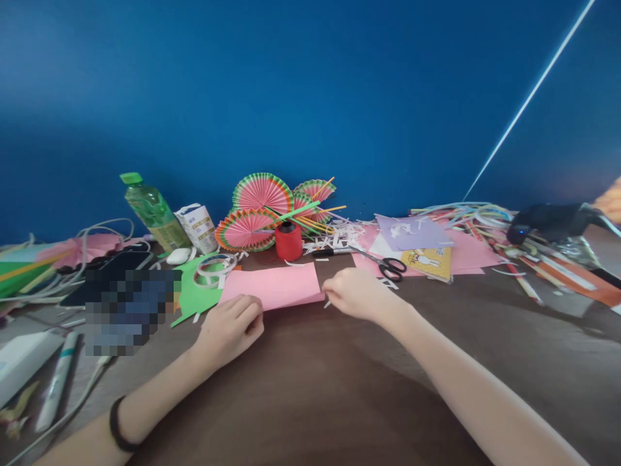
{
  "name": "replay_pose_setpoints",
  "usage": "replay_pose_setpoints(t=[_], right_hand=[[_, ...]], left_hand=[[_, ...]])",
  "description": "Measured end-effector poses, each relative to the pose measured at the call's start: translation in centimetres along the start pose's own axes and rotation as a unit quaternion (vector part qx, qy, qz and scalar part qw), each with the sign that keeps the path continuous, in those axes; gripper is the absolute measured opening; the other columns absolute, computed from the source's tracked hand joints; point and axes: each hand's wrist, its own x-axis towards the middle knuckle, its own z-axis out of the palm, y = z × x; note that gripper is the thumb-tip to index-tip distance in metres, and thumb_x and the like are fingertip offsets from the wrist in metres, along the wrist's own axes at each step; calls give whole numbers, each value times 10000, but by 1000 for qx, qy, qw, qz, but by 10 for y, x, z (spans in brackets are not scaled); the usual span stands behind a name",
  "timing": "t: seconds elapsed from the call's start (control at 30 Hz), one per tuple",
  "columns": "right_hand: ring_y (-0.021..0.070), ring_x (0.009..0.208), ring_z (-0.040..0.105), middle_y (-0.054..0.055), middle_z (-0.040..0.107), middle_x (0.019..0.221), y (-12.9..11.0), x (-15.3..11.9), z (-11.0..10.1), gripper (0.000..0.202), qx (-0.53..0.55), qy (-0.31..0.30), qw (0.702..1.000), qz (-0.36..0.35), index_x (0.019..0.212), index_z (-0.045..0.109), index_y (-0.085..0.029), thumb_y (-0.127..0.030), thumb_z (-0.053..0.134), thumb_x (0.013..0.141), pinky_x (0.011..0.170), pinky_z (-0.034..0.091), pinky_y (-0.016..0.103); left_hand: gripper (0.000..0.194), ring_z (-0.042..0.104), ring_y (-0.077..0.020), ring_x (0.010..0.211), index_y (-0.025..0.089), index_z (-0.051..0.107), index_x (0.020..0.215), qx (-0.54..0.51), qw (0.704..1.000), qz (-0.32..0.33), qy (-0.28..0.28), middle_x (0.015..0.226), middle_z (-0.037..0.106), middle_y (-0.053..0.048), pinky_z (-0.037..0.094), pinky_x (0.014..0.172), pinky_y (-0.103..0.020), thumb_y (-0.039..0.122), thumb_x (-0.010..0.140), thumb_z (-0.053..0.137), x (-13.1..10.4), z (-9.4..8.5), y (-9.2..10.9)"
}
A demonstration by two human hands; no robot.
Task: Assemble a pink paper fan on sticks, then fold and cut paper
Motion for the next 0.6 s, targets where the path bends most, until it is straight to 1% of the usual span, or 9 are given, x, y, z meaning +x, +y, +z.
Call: replay_pose_setpoints(t=[0.07,0.1,0.17,0.23,0.27,0.37,0.43,0.5,0.6], right_hand=[[170,668,642,51,703,721,13,-2,-7,237,-35,-31,997,61,783,704,-200,-143,474,769,616,450,248],[173,652,643,48,707,731,17,-2,-11,251,-45,-26,994,92,802,707,-205,-144,465,772,602,450,252],[184,684,652,48,716,804,16,-2,-15,278,-41,27,991,126,866,704,-207,-150,441,795,620,463,268],[195,792,654,57,709,914,2,0,-15,287,-5,95,991,94,927,690,-193,-173,419,832,703,476,290],[199,847,647,61,701,959,-8,1,-13,281,20,109,992,53,955,681,-185,-199,419,852,750,474,300],[218,926,629,83,685,1016,-42,4,1,287,73,111,989,-60,1051,640,-152,-306,520,840,807,468,328],[207,905,636,98,691,986,-58,5,11,255,71,101,986,-111,1044,635,-137,-253,502,860,799,467,325],[185,838,649,92,705,905,-64,5,17,215,64,87,986,-129,974,656,-150,-172,472,865,763,467,301],[168,774,651,75,710,810,-59,5,17,221,63,71,987,-130,907,672,-177,-134,461,855,725,460,275]], left_hand=[[161,503,-129,608,178,469,646,0,1000,-11,13,666,570,-12,386,555,-230,56,744,429,0,0,0],[160,506,-128,610,178,466,645,0,1000,-14,17,670,573,-12,386,554,-229,56,744,433,0,1,0],[157,510,-128,616,179,465,646,-1,1000,-9,16,680,579,-12,389,558,-230,63,750,444,1,1,2],[155,511,-131,619,178,469,648,2,1000,1,10,686,582,-13,391,566,-236,70,759,453,3,2,5],[154,510,-132,621,177,473,652,5,1000,5,8,690,584,-14,391,568,-240,73,764,456,4,2,6],[147,511,-135,627,172,490,670,4,1000,24,6,706,594,-13,390,572,-249,88,787,460,4,1,10],[141,513,-136,638,166,504,686,-1,999,40,5,711,600,-11,395,581,-253,88,794,461,4,1,11],[136,512,-134,640,165,516,696,-1,999,48,2,714,602,-9,396,584,-253,88,796,463,3,0,12],[138,501,-126,628,170,524,691,5,999,45,-6,720,600,-5,387,565,-253,102,798,469,4,-3,12]])
